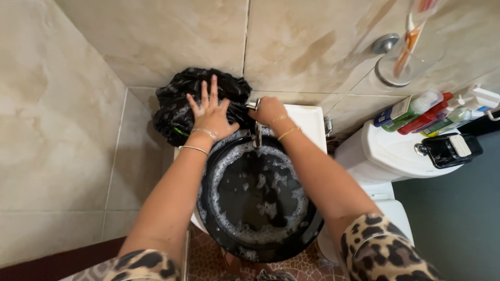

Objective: Hand washing black clothes in a plastic basin inside a bathroom sink, and rinsing the items with a bidet sprayer.

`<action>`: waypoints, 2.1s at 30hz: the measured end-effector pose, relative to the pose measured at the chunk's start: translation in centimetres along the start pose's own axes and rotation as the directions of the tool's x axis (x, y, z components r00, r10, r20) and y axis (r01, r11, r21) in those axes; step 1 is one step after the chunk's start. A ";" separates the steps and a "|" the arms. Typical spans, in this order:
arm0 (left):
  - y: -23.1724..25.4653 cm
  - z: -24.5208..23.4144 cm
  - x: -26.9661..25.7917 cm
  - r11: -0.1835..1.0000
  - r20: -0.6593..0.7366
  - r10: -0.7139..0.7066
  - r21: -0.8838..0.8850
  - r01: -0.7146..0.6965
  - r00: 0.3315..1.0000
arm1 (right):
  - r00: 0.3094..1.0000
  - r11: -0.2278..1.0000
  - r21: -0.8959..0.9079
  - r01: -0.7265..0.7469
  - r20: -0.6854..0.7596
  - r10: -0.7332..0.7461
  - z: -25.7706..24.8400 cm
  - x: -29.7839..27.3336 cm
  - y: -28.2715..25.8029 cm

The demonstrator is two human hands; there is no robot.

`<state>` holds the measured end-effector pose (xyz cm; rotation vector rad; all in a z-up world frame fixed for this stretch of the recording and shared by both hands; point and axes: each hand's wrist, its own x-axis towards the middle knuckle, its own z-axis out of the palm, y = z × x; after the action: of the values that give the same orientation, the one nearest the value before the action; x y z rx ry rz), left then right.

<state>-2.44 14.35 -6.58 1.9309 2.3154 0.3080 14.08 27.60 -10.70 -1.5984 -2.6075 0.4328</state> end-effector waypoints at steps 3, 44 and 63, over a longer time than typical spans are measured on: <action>-0.2 -0.9 -0.7 0.997 0.078 0.050 -0.062 -0.045 0.996 | 0.969 0.981 -0.097 0.171 0.195 -0.149 -2.6 -0.4 0.1; 8.6 20.4 -2.3 -0.084 0.732 0.211 -0.647 0.758 0.648 | 0.915 0.359 0.886 -0.295 0.153 0.373 16.3 -2.4 36.9; 11.1 18.6 -2.9 0.800 0.384 -0.298 -0.398 0.449 0.874 | 0.899 0.753 0.618 0.226 0.166 -0.406 -6.2 -14.9 25.1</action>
<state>12.74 14.93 -22.34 1.1567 2.0976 0.4506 43.88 26.42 -9.81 -0.9121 -2.4752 1.3732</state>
